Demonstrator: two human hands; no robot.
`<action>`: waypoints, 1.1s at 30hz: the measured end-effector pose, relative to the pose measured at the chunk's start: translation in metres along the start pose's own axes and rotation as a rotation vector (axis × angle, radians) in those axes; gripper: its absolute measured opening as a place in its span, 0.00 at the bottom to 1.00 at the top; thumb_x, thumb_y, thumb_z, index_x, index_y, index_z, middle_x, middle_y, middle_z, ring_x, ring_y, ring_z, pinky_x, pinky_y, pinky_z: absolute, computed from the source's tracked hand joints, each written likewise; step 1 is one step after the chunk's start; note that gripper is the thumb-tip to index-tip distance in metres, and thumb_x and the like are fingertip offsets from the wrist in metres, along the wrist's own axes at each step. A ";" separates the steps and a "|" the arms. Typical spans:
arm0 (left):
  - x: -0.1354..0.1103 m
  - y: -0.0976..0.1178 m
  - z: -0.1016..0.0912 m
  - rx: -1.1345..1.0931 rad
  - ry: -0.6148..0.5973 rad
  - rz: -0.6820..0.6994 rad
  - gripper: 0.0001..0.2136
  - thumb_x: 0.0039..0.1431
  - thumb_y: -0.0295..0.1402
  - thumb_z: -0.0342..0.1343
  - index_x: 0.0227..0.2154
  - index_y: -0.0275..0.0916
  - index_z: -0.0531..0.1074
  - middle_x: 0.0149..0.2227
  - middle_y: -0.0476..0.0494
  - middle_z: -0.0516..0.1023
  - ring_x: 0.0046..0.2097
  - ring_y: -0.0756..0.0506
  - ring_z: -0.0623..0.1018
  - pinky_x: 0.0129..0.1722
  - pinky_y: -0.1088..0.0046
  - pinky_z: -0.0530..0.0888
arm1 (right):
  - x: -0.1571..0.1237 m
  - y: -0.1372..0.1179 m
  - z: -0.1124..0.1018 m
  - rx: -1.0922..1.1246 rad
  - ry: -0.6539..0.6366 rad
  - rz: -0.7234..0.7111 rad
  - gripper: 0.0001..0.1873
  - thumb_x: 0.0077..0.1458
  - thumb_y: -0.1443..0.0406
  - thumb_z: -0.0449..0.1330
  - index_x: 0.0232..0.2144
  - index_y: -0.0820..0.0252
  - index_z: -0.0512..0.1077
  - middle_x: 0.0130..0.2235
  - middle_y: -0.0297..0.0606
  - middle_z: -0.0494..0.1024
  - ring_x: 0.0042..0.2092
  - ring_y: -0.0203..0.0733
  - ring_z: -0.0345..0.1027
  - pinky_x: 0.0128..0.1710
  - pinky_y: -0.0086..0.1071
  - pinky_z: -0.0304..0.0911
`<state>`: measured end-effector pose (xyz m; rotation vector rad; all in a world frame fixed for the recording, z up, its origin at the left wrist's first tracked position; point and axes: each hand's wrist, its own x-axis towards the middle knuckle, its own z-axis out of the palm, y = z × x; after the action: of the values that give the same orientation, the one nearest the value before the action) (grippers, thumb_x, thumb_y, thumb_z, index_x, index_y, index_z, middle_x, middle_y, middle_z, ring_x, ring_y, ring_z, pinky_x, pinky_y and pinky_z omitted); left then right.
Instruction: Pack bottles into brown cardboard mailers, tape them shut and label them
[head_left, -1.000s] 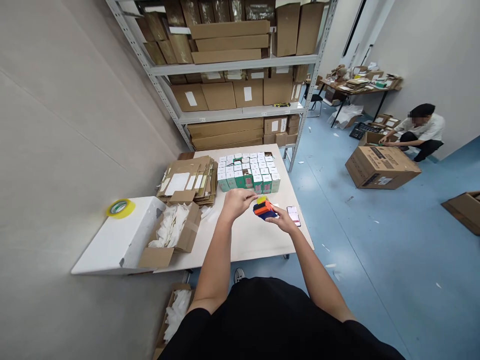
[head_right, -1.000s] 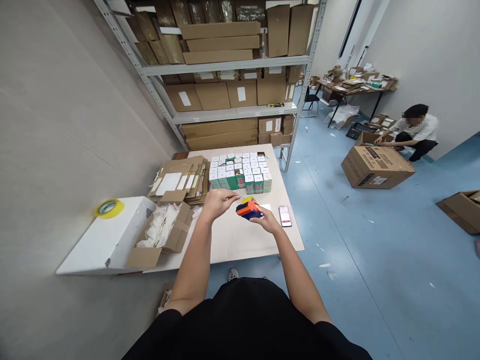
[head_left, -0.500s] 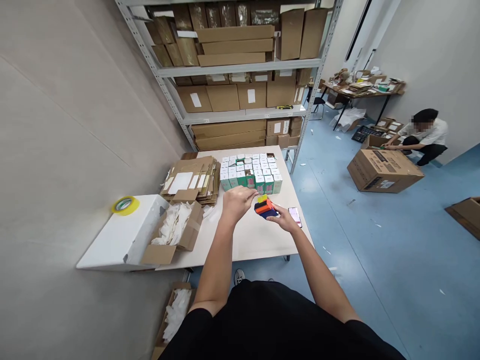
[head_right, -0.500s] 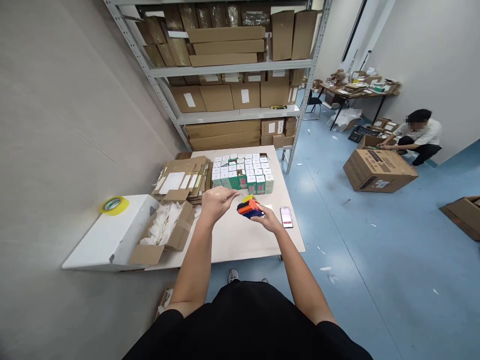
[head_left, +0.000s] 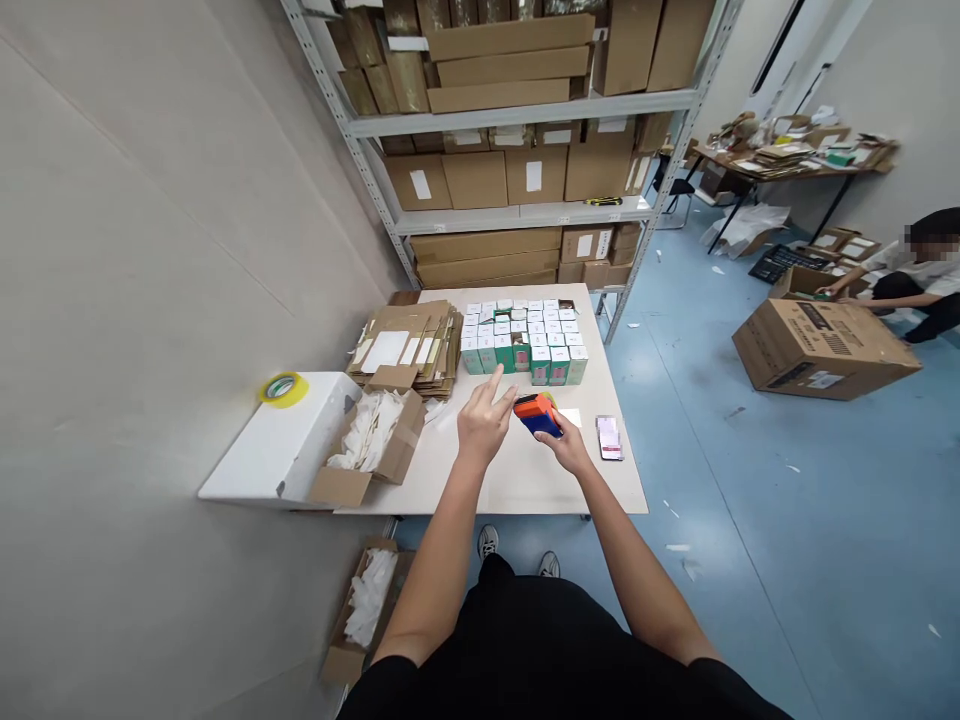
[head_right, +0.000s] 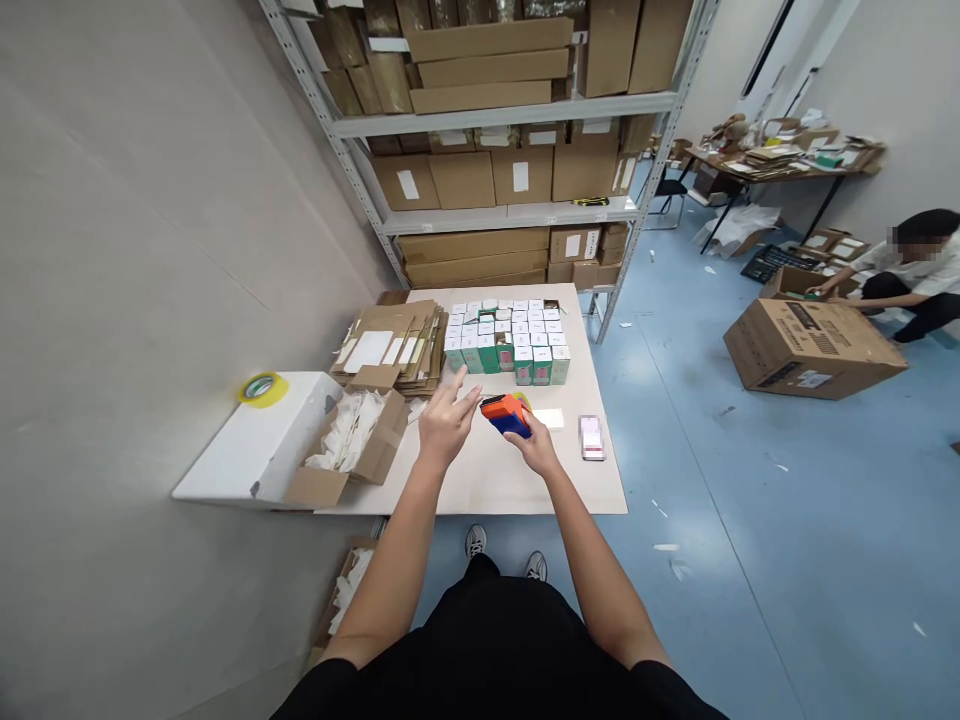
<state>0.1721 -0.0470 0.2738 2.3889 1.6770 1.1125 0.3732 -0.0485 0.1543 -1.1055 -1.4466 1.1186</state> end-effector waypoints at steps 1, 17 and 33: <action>-0.004 -0.001 0.000 -0.003 -0.007 -0.011 0.15 0.72 0.41 0.52 0.55 0.51 0.79 0.68 0.41 0.70 0.57 0.36 0.78 0.56 0.52 0.77 | 0.002 0.000 0.001 -0.005 0.000 -0.001 0.33 0.57 0.52 0.67 0.62 0.55 0.72 0.58 0.45 0.79 0.56 0.56 0.73 0.58 0.48 0.69; -0.031 -0.056 -0.033 -0.106 0.230 -0.216 0.34 0.71 0.39 0.54 0.75 0.46 0.49 0.70 0.32 0.64 0.64 0.38 0.74 0.54 0.60 0.80 | 0.057 -0.033 0.050 -0.149 0.092 -0.058 0.23 0.56 0.52 0.66 0.50 0.57 0.74 0.45 0.43 0.82 0.45 0.53 0.74 0.48 0.44 0.70; -0.124 -0.252 -0.182 -0.109 0.425 -0.565 0.28 0.69 0.36 0.55 0.69 0.43 0.61 0.63 0.35 0.73 0.60 0.40 0.76 0.50 0.63 0.81 | 0.132 -0.036 0.336 -0.462 -0.229 -0.176 0.21 0.52 0.52 0.69 0.45 0.54 0.74 0.44 0.44 0.82 0.45 0.56 0.74 0.50 0.48 0.67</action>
<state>-0.1549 -0.1096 0.2433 1.5151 2.1414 1.5931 0.0215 0.0383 0.1713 -1.1572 -2.0111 0.8256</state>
